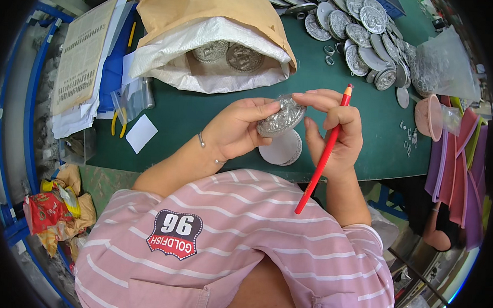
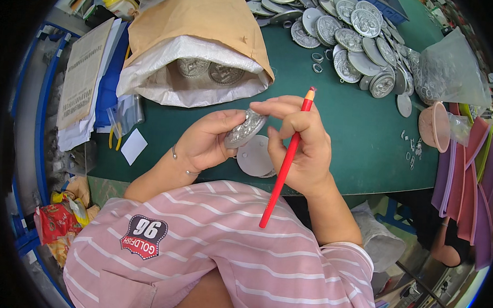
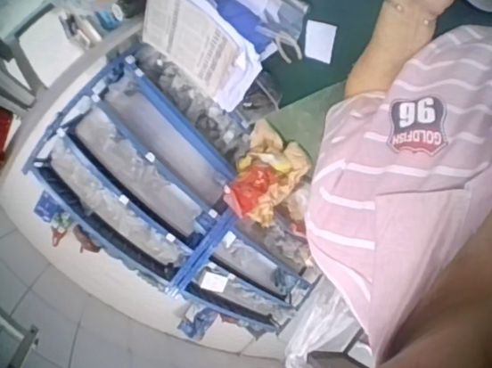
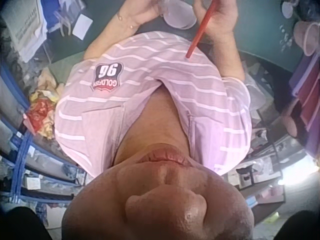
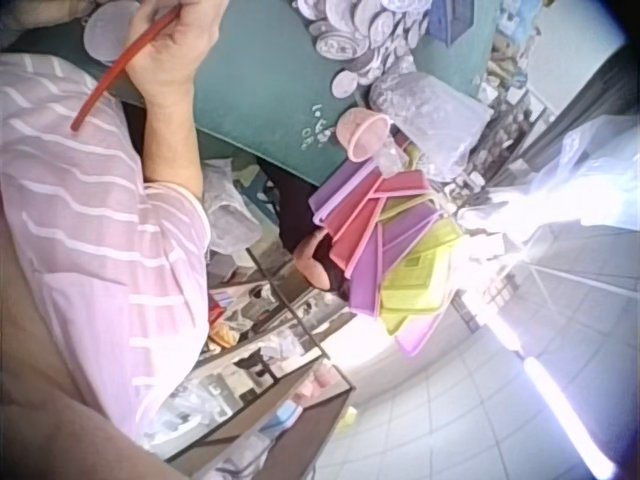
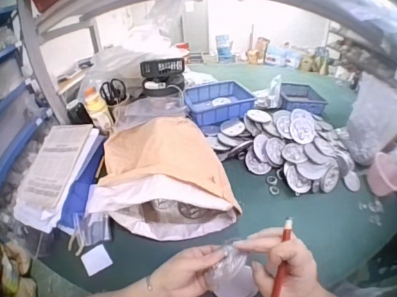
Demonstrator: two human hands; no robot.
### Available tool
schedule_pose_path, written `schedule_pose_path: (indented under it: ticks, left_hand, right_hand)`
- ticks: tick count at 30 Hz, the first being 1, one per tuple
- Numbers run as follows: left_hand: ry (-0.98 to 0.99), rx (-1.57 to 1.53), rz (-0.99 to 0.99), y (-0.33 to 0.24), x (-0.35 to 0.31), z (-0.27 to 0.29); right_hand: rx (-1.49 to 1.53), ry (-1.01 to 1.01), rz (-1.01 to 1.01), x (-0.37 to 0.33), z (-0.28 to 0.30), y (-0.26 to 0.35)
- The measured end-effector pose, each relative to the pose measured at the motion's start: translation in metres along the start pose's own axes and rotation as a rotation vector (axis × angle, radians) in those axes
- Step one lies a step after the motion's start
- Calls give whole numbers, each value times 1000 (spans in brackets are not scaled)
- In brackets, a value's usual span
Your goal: The person repeatedly picks up round metal discs from a pile, uses a red pencil to mark the edge of each disc, and places the marked disc into a paper bag. The process is repeated for multiple discs.
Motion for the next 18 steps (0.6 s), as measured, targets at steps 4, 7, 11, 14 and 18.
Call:
schedule_pose_path:
  ticks: [4, 7, 11, 14, 18]
  left_hand:
    - [-158, 22, 58, -4, -1, -12]
    - [-163, 171, 38, -3, -1, -2]
    - [-133, 115, -17, -13, -4, -9]
    - [-102, 107, -27, -17, -6, -12]
    - [-144, 129, -7, -15, -5, -13]
  right_hand:
    - [-38, 57, -22, -1, -3, 0]
    - [-341, 352, 85, 3, 2, 5]
    - [-173, 57, 52, -9, 4, -11]
    - [-103, -38, 24, -9, 7, -12]
    - [-5, -90, -65, -13, 11, -16]
Point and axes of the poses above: each hand's wrist, its own x-axis towards the middle knuckle, its own z-axis out of the back of the hand, y = z × x, the point moved 1 cm from there along x, towards the middle knuckle, and after that the axes turned 14 degrees about x, right-handed, at the moved point
